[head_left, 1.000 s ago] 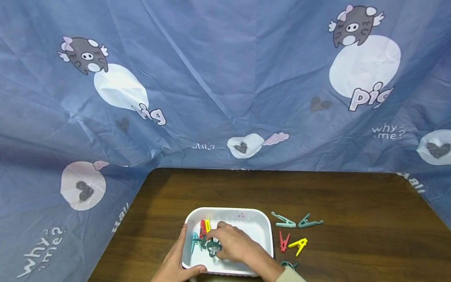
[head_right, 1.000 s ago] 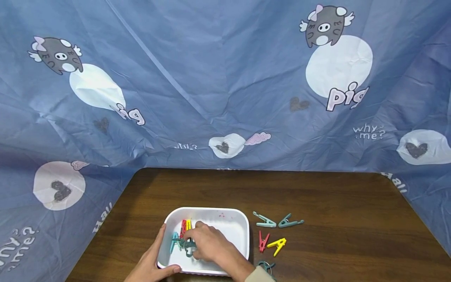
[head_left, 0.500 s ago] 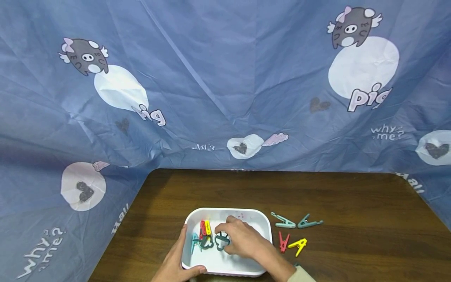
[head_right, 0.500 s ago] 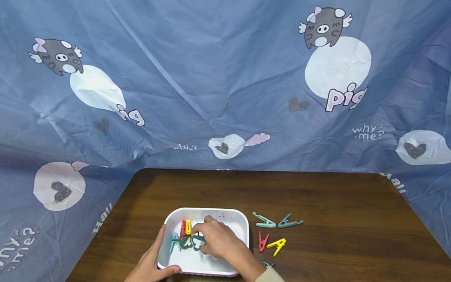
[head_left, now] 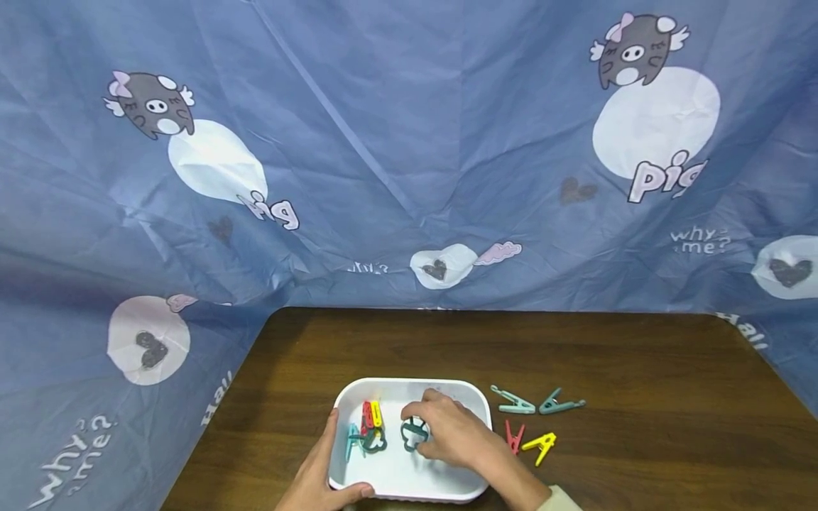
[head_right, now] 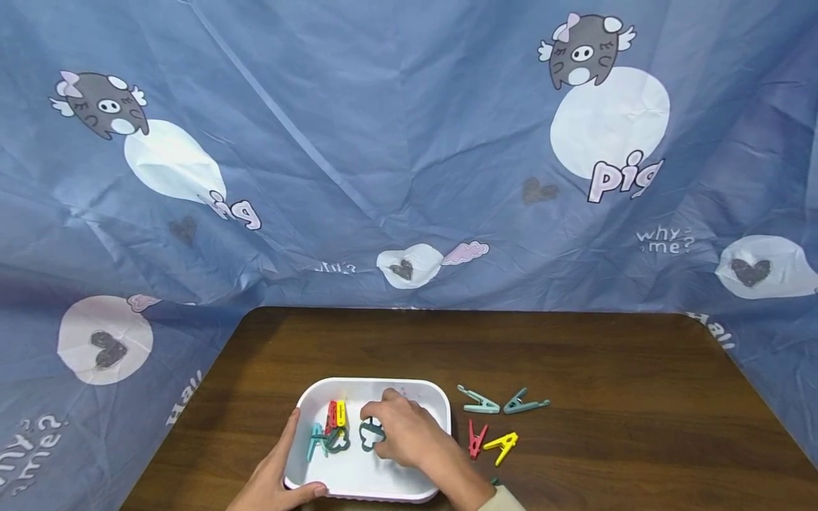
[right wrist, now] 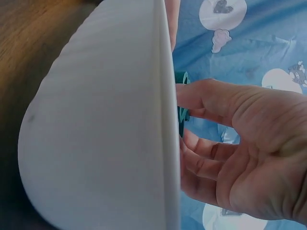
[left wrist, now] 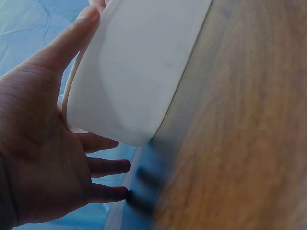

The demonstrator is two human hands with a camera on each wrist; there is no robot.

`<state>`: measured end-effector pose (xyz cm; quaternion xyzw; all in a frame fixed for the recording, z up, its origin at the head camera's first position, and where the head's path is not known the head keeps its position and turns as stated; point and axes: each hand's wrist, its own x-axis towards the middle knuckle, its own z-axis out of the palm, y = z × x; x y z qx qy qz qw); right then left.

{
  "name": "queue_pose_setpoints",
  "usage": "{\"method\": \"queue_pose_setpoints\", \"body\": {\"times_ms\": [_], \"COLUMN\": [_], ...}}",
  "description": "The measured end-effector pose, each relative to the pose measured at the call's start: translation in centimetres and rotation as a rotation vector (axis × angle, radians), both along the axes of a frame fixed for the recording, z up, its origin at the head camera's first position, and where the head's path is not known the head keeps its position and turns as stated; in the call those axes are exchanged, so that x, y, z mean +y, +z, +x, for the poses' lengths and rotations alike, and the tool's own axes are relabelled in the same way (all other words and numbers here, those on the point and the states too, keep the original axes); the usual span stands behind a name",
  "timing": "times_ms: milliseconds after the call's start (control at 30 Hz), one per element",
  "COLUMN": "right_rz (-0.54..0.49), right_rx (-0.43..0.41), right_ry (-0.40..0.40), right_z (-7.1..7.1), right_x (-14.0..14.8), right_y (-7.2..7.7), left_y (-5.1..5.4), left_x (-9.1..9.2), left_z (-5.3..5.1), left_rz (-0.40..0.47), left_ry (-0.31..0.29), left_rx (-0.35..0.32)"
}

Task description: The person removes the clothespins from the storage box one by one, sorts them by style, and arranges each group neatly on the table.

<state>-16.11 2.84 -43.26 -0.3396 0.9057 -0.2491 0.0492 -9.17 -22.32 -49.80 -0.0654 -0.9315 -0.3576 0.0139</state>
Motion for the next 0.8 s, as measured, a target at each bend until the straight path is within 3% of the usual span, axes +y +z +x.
{"method": "queue_pose_setpoints", "body": {"times_ms": [167, 467, 800], "right_rz": [-0.025, -0.065, -0.087], "right_rx": [0.005, 0.028, -0.029], "right_ry": [-0.012, -0.019, -0.053], "right_z": [0.0, -0.2, -0.2], "right_x": [0.9, 2.2, 4.4], "right_y": [0.2, 0.4, 0.6], "left_y": [0.2, 0.3, 0.1], "left_x": [0.0, 0.1, 0.0], "left_z": [0.1, 0.0, 0.0], "left_rz": [-0.016, -0.003, -0.017], "left_ry": [0.008, 0.017, 0.002], "left_rx": [0.013, -0.057, -0.010]}}
